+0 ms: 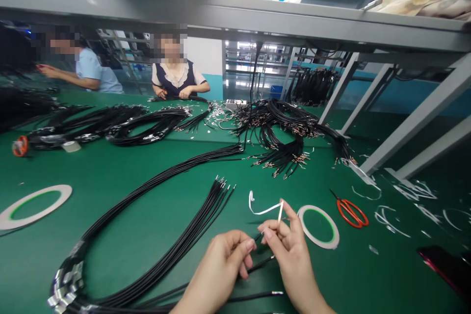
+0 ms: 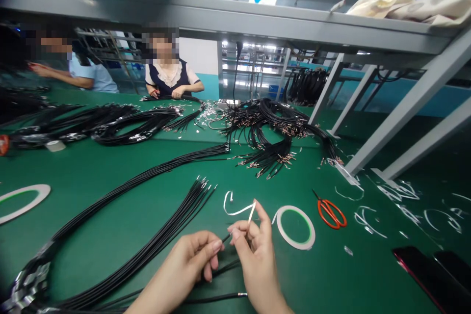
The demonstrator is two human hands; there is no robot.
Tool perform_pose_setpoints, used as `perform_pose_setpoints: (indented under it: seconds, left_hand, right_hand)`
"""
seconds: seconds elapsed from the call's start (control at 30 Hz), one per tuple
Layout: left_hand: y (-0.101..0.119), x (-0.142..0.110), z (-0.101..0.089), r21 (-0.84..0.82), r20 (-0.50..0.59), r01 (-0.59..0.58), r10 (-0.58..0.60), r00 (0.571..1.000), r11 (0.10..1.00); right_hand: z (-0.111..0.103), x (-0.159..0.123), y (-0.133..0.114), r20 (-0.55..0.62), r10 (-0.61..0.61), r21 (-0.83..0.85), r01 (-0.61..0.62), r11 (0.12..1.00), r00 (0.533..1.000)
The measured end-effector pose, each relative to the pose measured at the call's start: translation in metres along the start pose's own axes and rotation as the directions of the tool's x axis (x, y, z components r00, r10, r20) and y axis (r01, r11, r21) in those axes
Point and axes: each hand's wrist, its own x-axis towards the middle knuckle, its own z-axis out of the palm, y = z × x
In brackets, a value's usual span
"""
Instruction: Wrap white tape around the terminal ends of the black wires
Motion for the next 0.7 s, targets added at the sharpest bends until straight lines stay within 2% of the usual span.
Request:
perform_pose_setpoints:
  seconds: [0.3,0.53,0.6,0.7]
  left_hand:
    - [0.0069,0.0035,0.0015,-0.151,0.071,0.08,-0.07,0.995,0.985]
    - [0.0084,0.0046,-0.0018,-0.181,0.112,0.115,-0.095,0.989,0.977]
    - [0.0062,0.0045,-0.0006,-0.154,0.111,0.096,-0.08,0.991,0.983]
    - [0.0042,0.0031,0.001,-0.094,0.067,0.01,-0.004,0.998,0.996]
  right_hand:
    - [-0.0006,0.0027,0.0081,0.118,0.109,0.114,-0.123,0.986,0.987]
    - [-0.0022,0.0043,0.0051,0.09,0.091,0.095,-0.099,0.991,0.992]
    - [-0.0015,0.0041,0.005,0.098,0.091,0.084,-0.099,0.992,0.991]
    - [-0.0017,0.004,0.005,0.111,0.101,0.053,-0.107,0.993,0.989]
